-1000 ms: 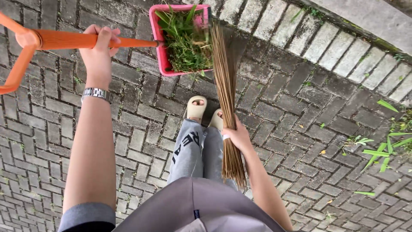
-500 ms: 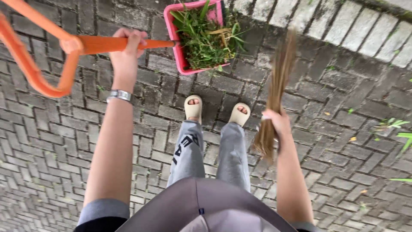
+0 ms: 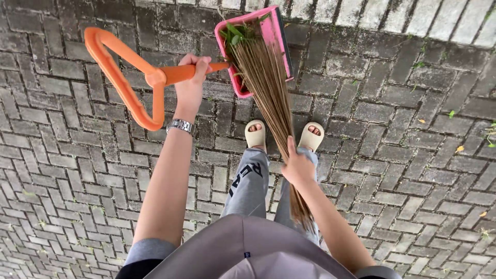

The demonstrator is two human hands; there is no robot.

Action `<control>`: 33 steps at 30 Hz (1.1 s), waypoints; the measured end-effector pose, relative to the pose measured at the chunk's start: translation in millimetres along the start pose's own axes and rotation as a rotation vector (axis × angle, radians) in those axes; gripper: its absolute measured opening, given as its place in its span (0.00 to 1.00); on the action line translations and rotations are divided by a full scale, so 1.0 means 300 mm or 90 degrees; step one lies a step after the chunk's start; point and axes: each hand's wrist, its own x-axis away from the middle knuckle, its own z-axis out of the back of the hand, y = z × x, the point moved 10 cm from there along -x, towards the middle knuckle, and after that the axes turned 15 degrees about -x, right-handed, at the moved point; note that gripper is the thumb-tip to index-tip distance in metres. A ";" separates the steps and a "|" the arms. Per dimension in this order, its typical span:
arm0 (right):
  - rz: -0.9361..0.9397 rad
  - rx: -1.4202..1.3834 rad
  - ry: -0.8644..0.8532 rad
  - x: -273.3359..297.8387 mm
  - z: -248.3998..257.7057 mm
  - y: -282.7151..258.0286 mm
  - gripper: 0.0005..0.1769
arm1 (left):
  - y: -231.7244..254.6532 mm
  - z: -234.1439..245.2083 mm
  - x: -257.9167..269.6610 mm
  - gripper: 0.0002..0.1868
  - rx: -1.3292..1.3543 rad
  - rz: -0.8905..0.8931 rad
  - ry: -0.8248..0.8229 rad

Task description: Sweeping grass and plant debris into a dustpan and transferring it into a trash bag.

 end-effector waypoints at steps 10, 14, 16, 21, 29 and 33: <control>-0.121 0.021 0.007 0.314 0.195 0.258 0.61 | -0.045 0.026 0.007 0.13 -0.014 0.025 0.017; -0.159 -0.089 0.025 0.359 0.223 0.423 0.59 | -0.027 0.027 0.000 0.14 -0.025 -0.037 0.016; 0.188 -0.388 0.154 0.352 0.293 0.382 0.62 | -0.042 0.032 0.001 0.13 -0.019 0.023 0.024; 0.028 -0.799 0.082 0.309 0.353 0.513 0.58 | -0.070 0.127 0.007 0.07 0.045 0.078 0.102; -0.134 -0.484 0.292 -0.066 0.819 0.743 0.52 | -0.049 0.394 0.034 0.06 0.136 0.066 0.184; -0.253 -0.300 0.331 -0.482 1.040 0.987 0.58 | -0.009 0.478 -0.034 0.11 0.106 -0.003 0.147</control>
